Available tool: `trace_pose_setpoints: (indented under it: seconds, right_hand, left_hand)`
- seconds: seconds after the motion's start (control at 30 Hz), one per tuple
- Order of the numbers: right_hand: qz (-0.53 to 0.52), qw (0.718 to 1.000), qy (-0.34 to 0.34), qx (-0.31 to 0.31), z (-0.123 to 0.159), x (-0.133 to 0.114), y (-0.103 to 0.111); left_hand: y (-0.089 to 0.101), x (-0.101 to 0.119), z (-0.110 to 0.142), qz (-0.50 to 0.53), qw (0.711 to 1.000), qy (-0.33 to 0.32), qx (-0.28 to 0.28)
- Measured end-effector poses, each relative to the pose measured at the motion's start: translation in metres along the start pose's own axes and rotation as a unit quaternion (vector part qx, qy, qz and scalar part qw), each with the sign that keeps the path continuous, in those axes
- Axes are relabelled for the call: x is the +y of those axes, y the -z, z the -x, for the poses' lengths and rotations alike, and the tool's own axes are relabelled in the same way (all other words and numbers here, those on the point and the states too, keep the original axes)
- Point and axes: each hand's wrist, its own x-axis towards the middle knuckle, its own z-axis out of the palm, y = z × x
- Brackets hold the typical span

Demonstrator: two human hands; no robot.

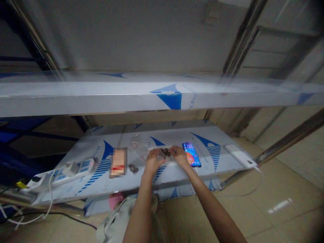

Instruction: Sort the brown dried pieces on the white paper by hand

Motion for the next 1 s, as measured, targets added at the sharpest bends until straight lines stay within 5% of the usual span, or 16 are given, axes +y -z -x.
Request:
trace_pose_setpoints:
  seconds: [0.13, 0.3, 0.5, 0.67, 0.8, 1.0]
  right_hand:
    - [0.157, 0.984, 0.082, -0.031, 0.007, 0.021, -0.005]
    - [0.221, 0.965, 0.114, -0.08, 0.006, 0.024, -0.009]
    - [-0.01, 1.0, 0.023, -0.009, -0.001, 0.001, -0.004]
    - [-0.132, 0.989, 0.05, -0.03, -0.003, -0.022, -0.012]
    - [-0.033, 0.994, 0.059, 0.087, 0.004, -0.02, -0.018]
    - [0.218, 0.957, 0.182, -0.051, 0.012, 0.001, -0.026]
  left_hand:
    - [-0.002, -0.003, 0.0, -0.001, 1.0, 0.004, 0.006]
    - [-0.003, -0.006, 0.001, 0.001, 1.0, 0.009, 0.014]
    - [-0.005, -0.007, 0.002, -0.007, 1.0, 0.01, -0.012]
    - [-0.004, -0.004, 0.001, -0.001, 1.0, 0.003, -0.002]
    - [0.0, -0.002, 0.0, -0.005, 1.0, 0.001, 0.024]
    - [-0.001, -0.007, 0.003, -0.011, 0.999, 0.018, 0.032]
